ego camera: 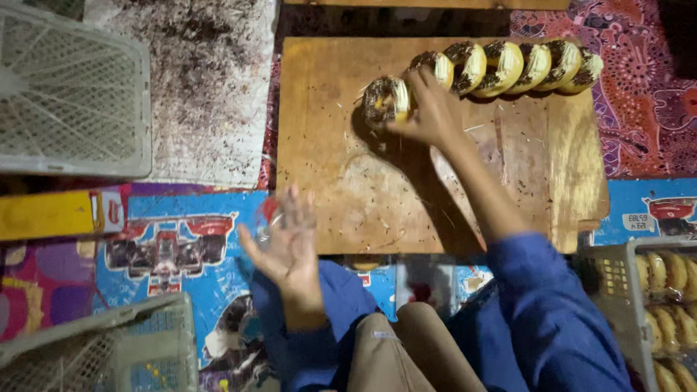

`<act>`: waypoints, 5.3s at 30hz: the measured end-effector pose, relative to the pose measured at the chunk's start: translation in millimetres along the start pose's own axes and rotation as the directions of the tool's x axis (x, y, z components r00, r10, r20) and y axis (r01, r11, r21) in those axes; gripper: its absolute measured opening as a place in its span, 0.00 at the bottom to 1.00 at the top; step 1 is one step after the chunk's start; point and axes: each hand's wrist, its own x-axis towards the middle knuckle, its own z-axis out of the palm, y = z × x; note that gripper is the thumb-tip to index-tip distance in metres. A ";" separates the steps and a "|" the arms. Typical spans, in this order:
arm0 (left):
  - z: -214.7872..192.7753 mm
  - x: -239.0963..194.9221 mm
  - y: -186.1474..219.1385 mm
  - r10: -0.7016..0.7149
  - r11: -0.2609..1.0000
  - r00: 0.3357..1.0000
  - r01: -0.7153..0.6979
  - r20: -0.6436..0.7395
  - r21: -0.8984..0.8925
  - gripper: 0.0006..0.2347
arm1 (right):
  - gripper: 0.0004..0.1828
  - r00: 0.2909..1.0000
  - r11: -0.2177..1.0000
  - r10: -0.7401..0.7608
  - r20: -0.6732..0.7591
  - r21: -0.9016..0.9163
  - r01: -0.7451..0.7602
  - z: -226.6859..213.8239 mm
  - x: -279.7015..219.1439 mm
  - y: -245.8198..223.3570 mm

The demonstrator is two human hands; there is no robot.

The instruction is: The person sits on the floor and repeatedly picks up donuts from a wooden board, places them into clear plastic bags, and arranges the packaged donuts into a white plastic crate. The process is repeated for multiple donuts.

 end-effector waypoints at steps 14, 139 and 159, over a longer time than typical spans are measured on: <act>-65.2 -68.1 -126.0 -0.070 0.996 0.971 0.083 0.229 -0.045 0.31 | 0.31 0.877 0.932 0.094 -0.471 0.351 0.088 -41.9 -298.1 -133.4; -188.4 -88.8 -82.4 -0.398 -0.488 0.877 -0.450 0.269 0.748 0.18 | 0.10 0.857 0.879 -0.443 0.264 -0.062 0.474 135.6 -355.5 81.7; -100.4 -182.0 -158.5 -0.718 -0.309 0.440 -0.896 0.540 0.319 0.15 | 0.38 0.980 0.948 -0.121 -0.160 -0.311 0.066 24.4 -387.6 4.4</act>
